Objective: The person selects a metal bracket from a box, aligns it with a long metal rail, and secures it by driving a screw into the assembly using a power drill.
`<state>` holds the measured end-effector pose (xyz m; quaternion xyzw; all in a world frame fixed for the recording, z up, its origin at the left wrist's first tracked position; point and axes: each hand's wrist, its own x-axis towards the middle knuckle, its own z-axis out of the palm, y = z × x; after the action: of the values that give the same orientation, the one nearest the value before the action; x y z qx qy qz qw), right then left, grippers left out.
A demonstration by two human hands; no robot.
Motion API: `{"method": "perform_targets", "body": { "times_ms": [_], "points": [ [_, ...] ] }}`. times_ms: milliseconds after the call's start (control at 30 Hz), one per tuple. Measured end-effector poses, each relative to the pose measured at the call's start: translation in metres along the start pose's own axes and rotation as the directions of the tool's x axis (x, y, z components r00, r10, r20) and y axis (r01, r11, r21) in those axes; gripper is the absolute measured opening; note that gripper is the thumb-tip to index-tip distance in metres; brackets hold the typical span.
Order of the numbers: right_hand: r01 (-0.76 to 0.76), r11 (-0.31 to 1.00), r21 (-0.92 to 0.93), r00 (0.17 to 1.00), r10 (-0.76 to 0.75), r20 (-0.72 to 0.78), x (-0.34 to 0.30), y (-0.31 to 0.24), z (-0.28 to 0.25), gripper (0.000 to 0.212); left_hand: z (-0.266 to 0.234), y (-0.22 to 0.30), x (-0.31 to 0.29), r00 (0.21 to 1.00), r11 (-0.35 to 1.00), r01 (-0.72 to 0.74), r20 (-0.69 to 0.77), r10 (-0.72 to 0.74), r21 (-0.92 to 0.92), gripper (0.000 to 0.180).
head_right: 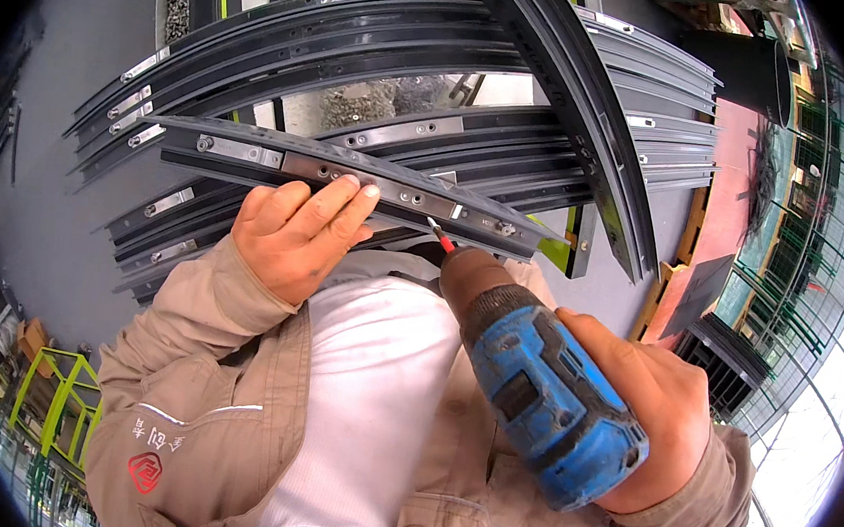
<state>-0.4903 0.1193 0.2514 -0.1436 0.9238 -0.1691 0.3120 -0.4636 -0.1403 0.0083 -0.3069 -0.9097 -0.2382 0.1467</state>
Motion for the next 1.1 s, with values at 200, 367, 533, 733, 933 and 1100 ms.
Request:
{"method": "perform_targets", "body": {
  "times_ms": [200, 367, 533, 733, 933, 1100],
  "points": [
    [-0.074, 0.997, -0.025, 0.997, 0.074, 0.002, 0.015, -0.012, 0.005, 0.054, 0.01, -0.003, -0.003, 1.0, 0.999, 0.014, 0.012, -0.014, -0.035, 0.043],
    [-0.022, 0.999, -0.03, 1.0, 0.022, -0.009, 0.023, -0.013, 0.009, 0.055, 0.015, -0.006, -0.008, 1.0, 1.0, 0.001, 0.006, -0.001, -0.019, 0.041],
    [-0.044, 0.998, -0.041, 0.999, 0.045, 0.025, 0.032, -0.02, 0.007, 0.056, 0.019, -0.009, -0.007, 0.999, 0.999, -0.01, -0.039, 0.008, -0.045, 0.036],
    [-0.067, 0.997, -0.044, 0.996, 0.069, 0.055, 0.039, -0.023, 0.007, 0.055, 0.023, -0.009, -0.006, 0.996, 0.999, -0.001, -0.087, -0.004, -0.05, 0.034],
    [-0.066, 0.995, -0.072, 0.997, 0.069, 0.047, 0.041, -0.019, 0.009, 0.054, 0.023, -0.009, -0.007, 0.997, 0.998, 0.003, -0.077, -0.007, -0.056, 0.032],
    [-0.1, 0.992, -0.08, 0.992, 0.105, 0.065, 0.045, -0.022, 0.008, 0.051, 0.023, -0.01, -0.005, 0.996, 0.998, -0.009, -0.09, 0.004, -0.055, 0.034]
  ]
}}
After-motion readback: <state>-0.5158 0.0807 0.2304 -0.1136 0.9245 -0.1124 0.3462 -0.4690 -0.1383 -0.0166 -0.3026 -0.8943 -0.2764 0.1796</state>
